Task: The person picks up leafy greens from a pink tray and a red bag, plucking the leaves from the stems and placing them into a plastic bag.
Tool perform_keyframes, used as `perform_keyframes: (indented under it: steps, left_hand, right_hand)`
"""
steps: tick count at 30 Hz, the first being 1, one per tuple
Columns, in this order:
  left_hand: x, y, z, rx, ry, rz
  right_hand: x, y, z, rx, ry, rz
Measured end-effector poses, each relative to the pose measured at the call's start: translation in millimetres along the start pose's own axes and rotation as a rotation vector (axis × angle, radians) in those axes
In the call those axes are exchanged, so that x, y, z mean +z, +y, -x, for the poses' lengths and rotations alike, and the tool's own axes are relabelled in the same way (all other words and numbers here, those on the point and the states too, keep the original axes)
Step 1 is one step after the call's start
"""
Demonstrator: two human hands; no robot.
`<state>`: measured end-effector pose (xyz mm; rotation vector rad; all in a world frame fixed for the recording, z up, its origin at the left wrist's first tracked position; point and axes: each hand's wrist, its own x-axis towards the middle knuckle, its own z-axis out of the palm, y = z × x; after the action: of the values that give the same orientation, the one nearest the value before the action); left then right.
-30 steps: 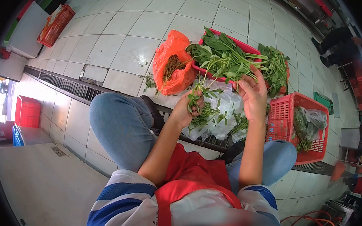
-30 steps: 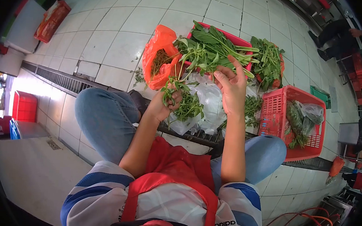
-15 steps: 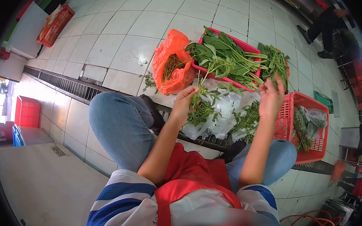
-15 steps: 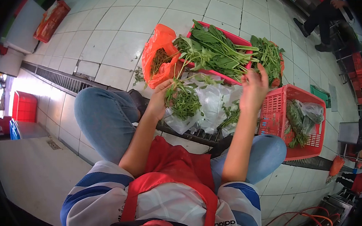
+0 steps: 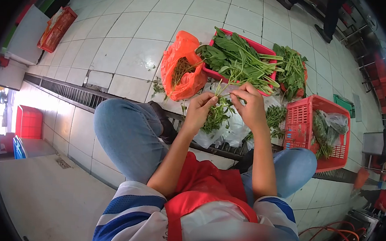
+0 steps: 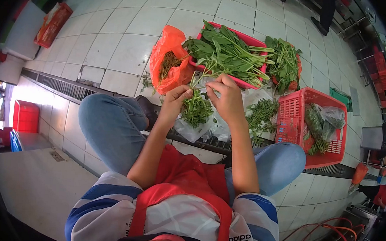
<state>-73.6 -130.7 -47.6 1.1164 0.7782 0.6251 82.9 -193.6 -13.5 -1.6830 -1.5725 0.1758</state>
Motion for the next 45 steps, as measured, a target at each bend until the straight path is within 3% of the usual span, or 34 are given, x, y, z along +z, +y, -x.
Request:
perform_keyframes:
  steps: [2,3,4,6,8,11,12,14,16,18,19,20,23,29,32,39,41,45]
  left_hand:
    - [-1,-1,0,-0.013,0.004,-0.029]
    - [-2,-6,-3,0.091,0.018,-0.055]
    - [-2,-10,-4,0.195,0.029,-0.082]
    - [1,-1,-1,0.198,0.041,-0.109]
    - [-3,3,1,0.2,0.065,-0.138]
    - [-7,4,1,0.308,0.053,-0.151]
    - [-4,5,1,0.337,0.072,-0.146]
    - [1,4,-1,0.369,0.085,-0.136]
    - [-1,3,0,0.374,0.118,-0.202]
    - [-3,7,3,0.353,0.123,-0.238]
    - [-3,9,3,0.339,0.114,-0.266]
    - [-4,7,2,0.34,0.111,-0.265]
    - [-2,-4,-5,0.38,0.108,-0.223]
    - [-5,-5,-5,0.316,0.118,-0.157]
    - [-4,-6,-7,0.315,0.106,-0.133]
    - [-3,2,-2,0.253,0.112,-0.115]
    - [-3,2,-2,0.251,0.114,-0.118]
    - [-3,3,-2,0.26,0.12,-0.095]
  right_hand:
    - [5,0,1,0.052,-0.065,-0.028]
    - [10,0,1,0.051,-0.067,-0.026]
    - [17,1,2,0.051,0.027,-0.091]
    - [29,20,9,0.051,0.124,-0.159]
    - [30,44,13,0.581,0.478,-0.835]
    - [18,45,12,0.625,0.468,-1.021]
    - [27,57,18,0.623,0.474,-1.014]
    - [51,71,27,0.433,0.134,-0.358]
    - [46,65,25,0.491,0.144,-0.382]
    - [27,54,12,0.8,0.244,-1.35]
    - [11,41,5,0.765,0.154,-1.527]
    - [0,26,-1,0.764,0.157,-1.525]
    - [-16,1,-6,0.498,0.232,-1.13]
    - [-27,-10,-10,0.411,0.245,-1.372]
    - [-26,-9,-6,0.366,0.217,-1.124]
    - [-21,5,-4,0.351,0.307,-0.809]
    - [-22,7,-4,0.463,0.288,-0.682]
    - [-27,5,-5,0.51,0.24,-0.933]
